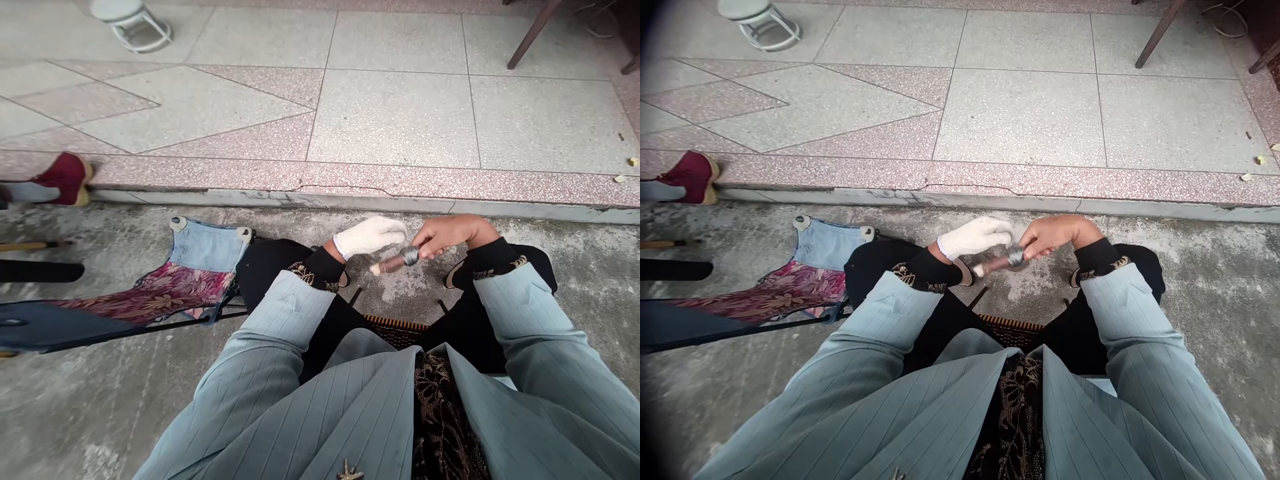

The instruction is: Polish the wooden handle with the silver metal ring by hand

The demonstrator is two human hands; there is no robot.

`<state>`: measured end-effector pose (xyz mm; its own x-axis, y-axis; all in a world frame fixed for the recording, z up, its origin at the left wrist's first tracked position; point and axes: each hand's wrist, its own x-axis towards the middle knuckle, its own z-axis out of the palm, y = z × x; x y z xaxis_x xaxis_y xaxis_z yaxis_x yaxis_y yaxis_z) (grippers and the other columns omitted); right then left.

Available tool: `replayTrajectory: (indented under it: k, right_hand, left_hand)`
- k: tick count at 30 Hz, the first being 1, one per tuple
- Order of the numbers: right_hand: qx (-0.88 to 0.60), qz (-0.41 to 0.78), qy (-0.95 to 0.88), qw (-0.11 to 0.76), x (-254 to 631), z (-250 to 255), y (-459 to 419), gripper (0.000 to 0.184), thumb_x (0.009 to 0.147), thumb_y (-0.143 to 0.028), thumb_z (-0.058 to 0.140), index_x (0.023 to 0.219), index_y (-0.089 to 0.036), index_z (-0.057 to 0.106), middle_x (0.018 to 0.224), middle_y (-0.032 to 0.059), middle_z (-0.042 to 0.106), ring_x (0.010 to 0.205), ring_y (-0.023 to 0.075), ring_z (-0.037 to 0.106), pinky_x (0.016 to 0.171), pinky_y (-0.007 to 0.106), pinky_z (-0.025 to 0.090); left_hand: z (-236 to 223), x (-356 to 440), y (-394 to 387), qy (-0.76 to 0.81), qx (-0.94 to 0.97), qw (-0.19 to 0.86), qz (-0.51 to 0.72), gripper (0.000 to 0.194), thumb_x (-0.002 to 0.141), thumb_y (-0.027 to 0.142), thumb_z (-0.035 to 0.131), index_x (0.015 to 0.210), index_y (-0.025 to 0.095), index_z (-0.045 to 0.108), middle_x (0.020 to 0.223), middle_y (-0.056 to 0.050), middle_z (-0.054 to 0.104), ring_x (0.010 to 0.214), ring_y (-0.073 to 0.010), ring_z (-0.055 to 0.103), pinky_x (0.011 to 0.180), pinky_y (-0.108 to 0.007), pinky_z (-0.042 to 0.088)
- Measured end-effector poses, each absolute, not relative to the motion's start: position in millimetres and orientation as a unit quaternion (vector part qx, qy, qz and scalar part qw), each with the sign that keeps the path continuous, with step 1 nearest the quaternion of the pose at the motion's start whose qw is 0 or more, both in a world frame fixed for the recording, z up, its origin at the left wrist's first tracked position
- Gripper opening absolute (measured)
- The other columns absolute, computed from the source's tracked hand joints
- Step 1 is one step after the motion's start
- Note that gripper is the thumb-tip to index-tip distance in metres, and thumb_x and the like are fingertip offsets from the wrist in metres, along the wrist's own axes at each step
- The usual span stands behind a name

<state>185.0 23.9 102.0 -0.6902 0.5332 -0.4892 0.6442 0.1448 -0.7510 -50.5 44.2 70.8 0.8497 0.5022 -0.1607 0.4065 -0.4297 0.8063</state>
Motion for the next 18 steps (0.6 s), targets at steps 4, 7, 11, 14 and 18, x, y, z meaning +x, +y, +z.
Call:
replayTrajectory:
  k: [4, 7, 11, 14, 18]
  right_hand:
    - [0.432, -0.597, 0.656, -0.163, 207.4, 109.8, 27.4, 0.041, 0.081, -0.054, 0.067, 0.087, -0.014, 0.069, 0.072, 0.0016, 0.064, 0.056, 0.0084, 0.047, 0.054, 0.023, 0.036]
    - [0.505, -0.573, 0.578, -0.287, 210.6, 106.3, 28.5, 0.038, 0.081, -0.051, 0.068, 0.074, -0.014, 0.062, 0.065, 0.0002, 0.056, 0.051, 0.0072, 0.042, 0.048, 0.023, 0.031]
    - [0.598, -0.487, 0.587, -0.246, 203.5, 98.0, 33.0, 0.035, 0.084, -0.047, 0.063, 0.071, -0.015, 0.06, 0.058, -0.0004, 0.051, 0.05, 0.0086, 0.041, 0.05, 0.025, 0.03]
    - [0.667, -0.38, 0.627, -0.13, 200.6, 91.1, 39.6, 0.035, 0.083, -0.048, 0.063, 0.075, -0.015, 0.065, 0.064, 0.0028, 0.056, 0.056, 0.0119, 0.046, 0.055, 0.028, 0.032]
    - [0.621, -0.366, 0.69, 0.062, 193.8, 81.8, 41.0, 0.036, 0.076, -0.054, 0.07, 0.075, -0.018, 0.071, 0.066, 0.0047, 0.06, 0.061, 0.0167, 0.051, 0.058, 0.031, 0.034]
  left_hand:
    - [70.1, -48.2, 46.5, 0.347, 0.788, 0.499, 0.102, 0.037, 0.093, 0.045, 0.045, 0.094, 0.013, 0.065, 0.077, -0.002, 0.062, 0.064, -0.011, 0.051, 0.062, -0.024, 0.039]
    - [66.5, -43.8, 44.5, 0.343, 0.787, 0.504, 0.091, 0.034, 0.092, 0.043, 0.046, 0.091, 0.014, 0.064, 0.074, -0.001, 0.06, 0.064, -0.0108, 0.051, 0.064, -0.024, 0.04]
    - [59.0, -38.1, 40.5, 0.303, 0.807, 0.501, 0.077, 0.034, 0.092, 0.042, 0.044, 0.091, 0.016, 0.065, 0.082, -0.001, 0.064, 0.071, -0.0124, 0.055, 0.069, -0.024, 0.041]
    - [57.0, -35.9, 37.7, 0.268, 0.835, 0.478, 0.05, 0.034, 0.091, 0.042, 0.044, 0.085, 0.016, 0.065, 0.081, -0.001, 0.064, 0.072, -0.0129, 0.055, 0.069, -0.024, 0.04]
    - [62.8, -36.8, 34.9, 0.264, 0.858, 0.441, 0.014, 0.034, 0.09, 0.042, 0.045, 0.081, 0.016, 0.066, 0.076, -0.002, 0.062, 0.07, -0.0139, 0.054, 0.066, -0.025, 0.038]
